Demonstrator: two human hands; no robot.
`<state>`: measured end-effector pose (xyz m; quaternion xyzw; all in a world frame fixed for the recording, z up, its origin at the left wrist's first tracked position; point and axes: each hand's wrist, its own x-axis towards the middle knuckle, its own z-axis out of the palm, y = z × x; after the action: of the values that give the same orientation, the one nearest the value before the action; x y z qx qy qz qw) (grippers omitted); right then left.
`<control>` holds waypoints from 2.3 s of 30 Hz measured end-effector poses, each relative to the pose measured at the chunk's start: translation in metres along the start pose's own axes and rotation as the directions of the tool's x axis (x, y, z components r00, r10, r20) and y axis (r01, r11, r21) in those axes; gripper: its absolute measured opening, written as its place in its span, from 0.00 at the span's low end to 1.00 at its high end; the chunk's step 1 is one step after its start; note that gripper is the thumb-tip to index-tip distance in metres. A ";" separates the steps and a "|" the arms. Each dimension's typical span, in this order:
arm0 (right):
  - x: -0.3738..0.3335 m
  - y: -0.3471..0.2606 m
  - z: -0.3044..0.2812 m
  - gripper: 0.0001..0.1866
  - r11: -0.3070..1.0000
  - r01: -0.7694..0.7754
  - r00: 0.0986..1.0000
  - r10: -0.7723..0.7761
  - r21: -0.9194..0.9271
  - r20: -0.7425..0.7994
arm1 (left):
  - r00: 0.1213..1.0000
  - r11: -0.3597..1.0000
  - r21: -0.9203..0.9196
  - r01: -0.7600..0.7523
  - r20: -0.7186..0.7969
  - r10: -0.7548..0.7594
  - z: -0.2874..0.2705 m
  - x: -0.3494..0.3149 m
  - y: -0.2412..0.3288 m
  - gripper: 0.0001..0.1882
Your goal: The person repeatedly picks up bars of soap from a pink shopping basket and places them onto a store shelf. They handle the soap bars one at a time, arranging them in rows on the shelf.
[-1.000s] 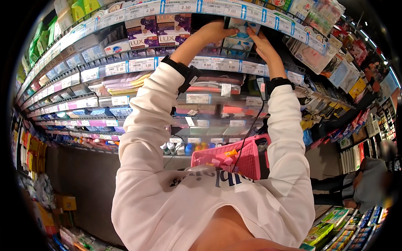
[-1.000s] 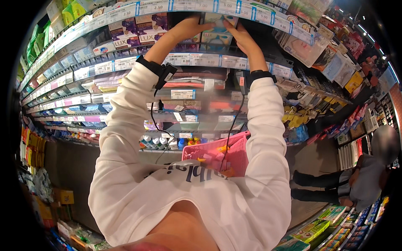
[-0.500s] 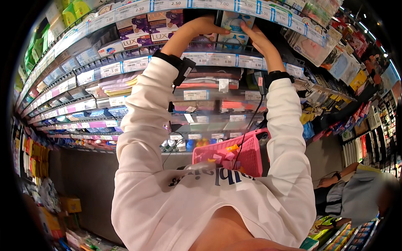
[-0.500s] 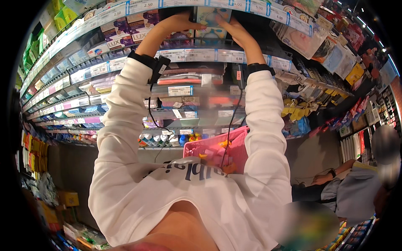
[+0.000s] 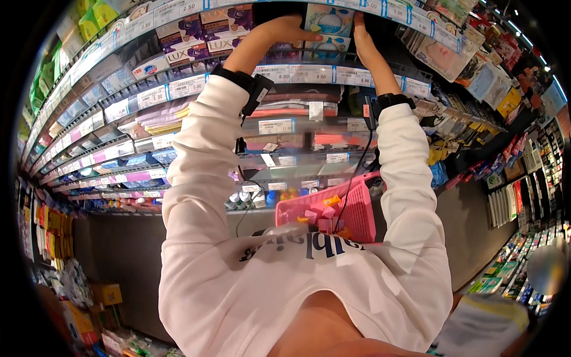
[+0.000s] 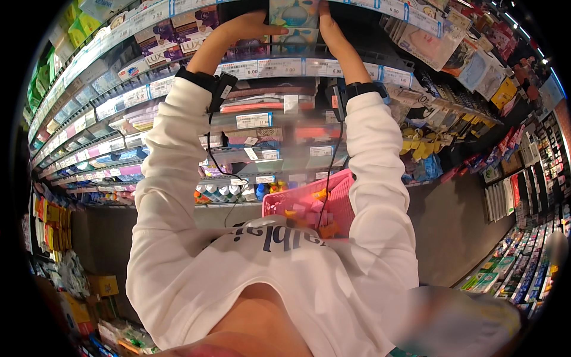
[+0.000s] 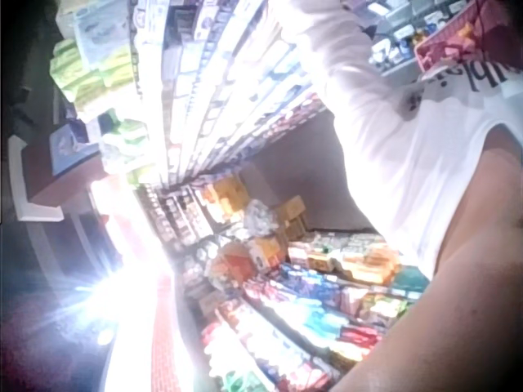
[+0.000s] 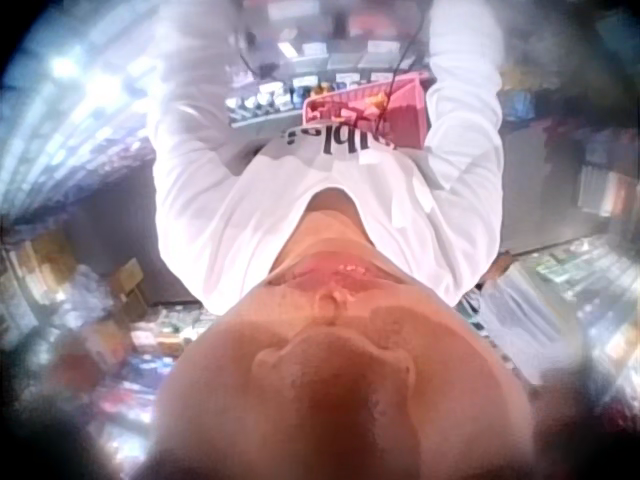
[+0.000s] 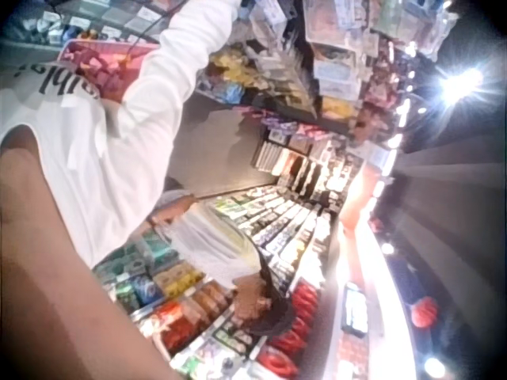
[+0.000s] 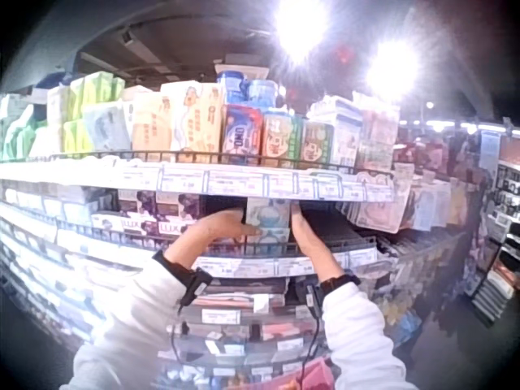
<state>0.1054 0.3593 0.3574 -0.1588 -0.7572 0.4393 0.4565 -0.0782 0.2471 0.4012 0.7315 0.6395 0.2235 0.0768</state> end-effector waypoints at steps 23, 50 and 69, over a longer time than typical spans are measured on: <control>0.001 -0.004 -0.001 0.35 0.985 0.113 0.994 -0.114 -0.130 0.004 | 0.996 0.984 0.177 0.002 0.088 -0.018 -0.025 -0.028 0.021 0.37; 0.001 -0.003 -0.006 0.36 0.991 0.067 0.996 -0.073 0.116 0.050 | 0.754 0.510 0.860 0.025 -0.351 0.556 -0.010 -0.001 -0.040 0.16; -0.009 -0.014 0.001 0.37 0.926 0.056 0.993 -0.013 0.374 -0.117 | 0.527 0.281 0.950 0.136 -0.309 0.791 -0.013 -0.012 -0.028 0.14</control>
<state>0.1117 0.3448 0.3636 -0.0794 -0.6347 0.5587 0.5279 -0.1104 0.2380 0.3991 0.5992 0.4137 0.1281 -0.6734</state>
